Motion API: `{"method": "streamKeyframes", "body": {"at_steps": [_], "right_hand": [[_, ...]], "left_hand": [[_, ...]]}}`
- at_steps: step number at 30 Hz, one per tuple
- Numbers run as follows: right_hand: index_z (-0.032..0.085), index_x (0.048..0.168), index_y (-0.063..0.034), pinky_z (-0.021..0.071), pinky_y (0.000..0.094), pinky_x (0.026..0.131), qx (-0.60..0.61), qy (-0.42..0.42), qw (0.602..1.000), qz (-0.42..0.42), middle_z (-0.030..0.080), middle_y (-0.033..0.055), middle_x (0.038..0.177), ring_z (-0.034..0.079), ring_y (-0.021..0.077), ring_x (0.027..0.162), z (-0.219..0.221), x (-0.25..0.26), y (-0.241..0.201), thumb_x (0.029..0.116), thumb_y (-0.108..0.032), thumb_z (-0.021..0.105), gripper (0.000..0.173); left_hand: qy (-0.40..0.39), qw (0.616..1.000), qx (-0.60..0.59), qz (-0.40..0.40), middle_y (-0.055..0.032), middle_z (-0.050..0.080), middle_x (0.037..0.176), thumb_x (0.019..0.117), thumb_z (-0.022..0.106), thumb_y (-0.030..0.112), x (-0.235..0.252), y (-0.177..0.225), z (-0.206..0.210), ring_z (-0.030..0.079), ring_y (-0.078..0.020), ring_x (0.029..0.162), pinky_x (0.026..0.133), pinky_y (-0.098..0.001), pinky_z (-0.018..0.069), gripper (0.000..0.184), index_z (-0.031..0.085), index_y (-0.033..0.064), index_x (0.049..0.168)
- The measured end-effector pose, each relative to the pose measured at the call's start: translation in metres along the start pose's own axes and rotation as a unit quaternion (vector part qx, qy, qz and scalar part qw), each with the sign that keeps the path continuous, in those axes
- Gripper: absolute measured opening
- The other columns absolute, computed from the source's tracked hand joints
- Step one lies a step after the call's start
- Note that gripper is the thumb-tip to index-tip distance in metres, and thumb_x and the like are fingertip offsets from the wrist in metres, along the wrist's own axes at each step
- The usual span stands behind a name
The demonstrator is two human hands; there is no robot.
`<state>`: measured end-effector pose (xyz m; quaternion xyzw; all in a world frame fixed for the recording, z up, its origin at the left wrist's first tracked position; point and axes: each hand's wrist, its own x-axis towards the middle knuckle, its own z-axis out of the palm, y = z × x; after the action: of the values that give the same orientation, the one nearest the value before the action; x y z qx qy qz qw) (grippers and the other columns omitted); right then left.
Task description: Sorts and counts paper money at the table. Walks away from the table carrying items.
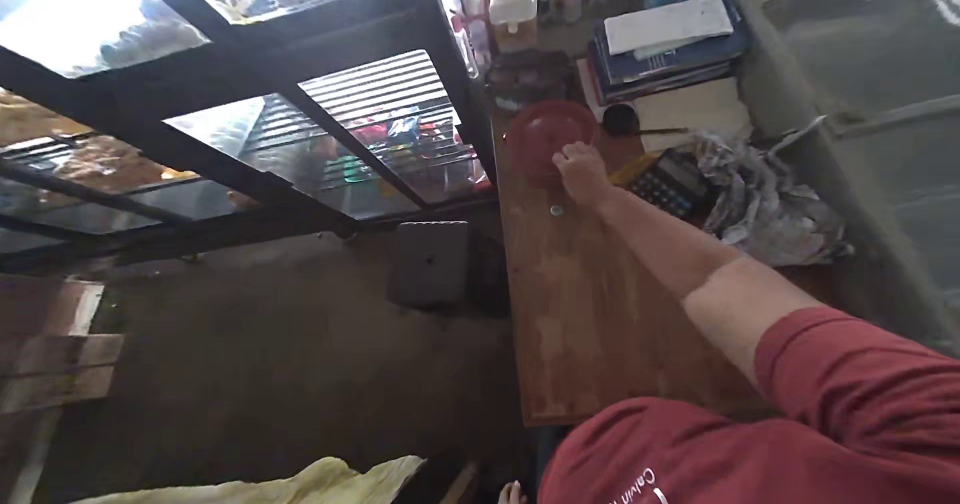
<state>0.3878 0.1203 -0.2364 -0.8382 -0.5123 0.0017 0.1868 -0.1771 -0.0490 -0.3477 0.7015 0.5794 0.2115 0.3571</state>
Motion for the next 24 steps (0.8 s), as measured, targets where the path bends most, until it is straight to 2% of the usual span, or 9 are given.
{"method": "streamKeyframes", "body": {"at_steps": [1,2,4,9,11,14,19,22,24], "right_hand": [[0.066,0.122,0.0047,0.0449,0.0623,0.104,-0.026,0.005,0.999,-0.029,0.064,0.0301,0.124,0.057,0.0488,0.125,0.002,0.001,0.001,0.0957,0.007,0.056,0.028],[0.067,0.118,0.0051,0.0469,0.0622,0.1,-0.047,0.0,0.997,-0.059,0.065,0.0293,0.121,0.059,0.0485,0.122,0.002,0.001,0.002,0.0952,0.009,0.055,0.026],[0.068,0.113,0.0034,0.049,0.0611,0.097,-0.082,-0.021,0.991,-0.108,0.067,0.027,0.116,0.061,0.0467,0.119,-0.002,0.004,0.004,0.0931,0.012,0.057,0.025],[0.068,0.107,0.0034,0.0532,0.058,0.09,-0.072,0.007,0.987,-0.147,0.068,0.0247,0.109,0.064,0.0456,0.112,-0.021,-0.002,0.004,0.0931,0.012,0.057,0.02],[0.07,0.106,0.0018,0.0547,0.056,0.089,-0.049,0.038,0.986,-0.156,0.069,0.0226,0.107,0.066,0.0438,0.108,-0.03,-0.03,-0.011,0.0937,0.01,0.058,0.019],[0.072,0.094,-0.004,0.059,0.0511,0.079,-0.026,0.111,0.974,-0.198,0.069,0.0161,0.092,0.069,0.0373,0.092,-0.034,-0.109,-0.045,0.0892,0.006,0.064,0.013],[0.068,0.092,-0.0018,0.0561,0.0462,0.071,0.007,0.002,0.968,-0.252,0.067,0.0149,0.086,0.068,0.0337,0.084,-0.037,-0.256,-0.092,0.0963,0.004,0.054,0.016],[0.066,0.09,-0.0009,0.0521,0.0452,0.065,0.013,-0.039,0.968,-0.249,0.064,0.0151,0.082,0.066,0.0338,0.079,-0.032,-0.296,-0.104,0.0965,0.003,0.052,0.016],[0.065,0.088,-0.0008,0.0528,0.0479,0.067,0.03,-0.092,0.971,-0.22,0.063,0.0158,0.08,0.066,0.035,0.078,-0.036,-0.303,-0.108,0.0996,-0.011,0.057,0.017]], "left_hand": [[-0.125,0.977,-0.002,-0.175,-0.0397,0.061,0.113,0.1108,0.043,0.014,0.017,-0.031,-0.004,0.065,-0.032,0.089,0.08,-0.0362,0.0539,0.04,0.05,-0.019,0.132],[-0.187,0.933,-0.01,-0.306,-0.0364,0.057,0.126,0.111,0.043,0.015,0.041,-0.044,-0.005,0.062,-0.0354,0.101,0.089,-0.0447,0.0511,0.04,0.046,-0.0127,0.14],[-0.186,0.905,-0.021,-0.381,-0.0339,0.057,0.13,0.1101,0.045,0.016,0.078,-0.052,-0.004,0.061,-0.0398,0.109,0.093,-0.0516,0.0501,0.04,0.047,-0.008,0.142],[-0.146,0.936,-0.046,-0.318,-0.0342,0.056,0.133,0.1103,0.045,0.017,0.133,-0.045,-0.011,0.06,-0.042,0.113,0.093,-0.0537,0.0507,0.041,0.047,-0.0076,0.142],[-0.153,0.935,-0.044,-0.316,-0.0334,0.055,0.135,0.1103,0.045,0.018,0.145,-0.04,-0.012,0.059,-0.042,0.117,0.095,-0.0535,0.0498,0.041,0.046,-0.0069,0.143],[-0.17,0.933,-0.042,-0.316,-0.0337,0.055,0.136,0.1103,0.045,0.017,0.155,-0.037,-0.01,0.059,-0.0421,0.117,0.096,-0.0534,0.0495,0.041,0.047,-0.007,0.143],[-0.253,0.92,0.022,-0.298,-0.0345,0.057,0.133,0.1107,0.044,0.017,0.157,-0.044,-0.001,0.061,-0.0421,0.114,0.097,-0.0519,0.0497,0.042,0.046,-0.0084,0.144],[-0.286,0.912,0.061,-0.288,-0.0333,0.059,0.13,0.1101,0.047,0.017,0.158,-0.049,0.003,0.061,-0.0402,0.113,0.098,-0.0501,0.0492,0.04,0.049,-0.0083,0.141],[-0.3,0.911,0.073,-0.275,-0.0332,0.059,0.129,0.1102,0.046,0.017,0.162,-0.049,0.004,0.061,-0.0402,0.114,0.099,-0.0504,0.0486,0.039,0.051,-0.0087,0.14]]}}
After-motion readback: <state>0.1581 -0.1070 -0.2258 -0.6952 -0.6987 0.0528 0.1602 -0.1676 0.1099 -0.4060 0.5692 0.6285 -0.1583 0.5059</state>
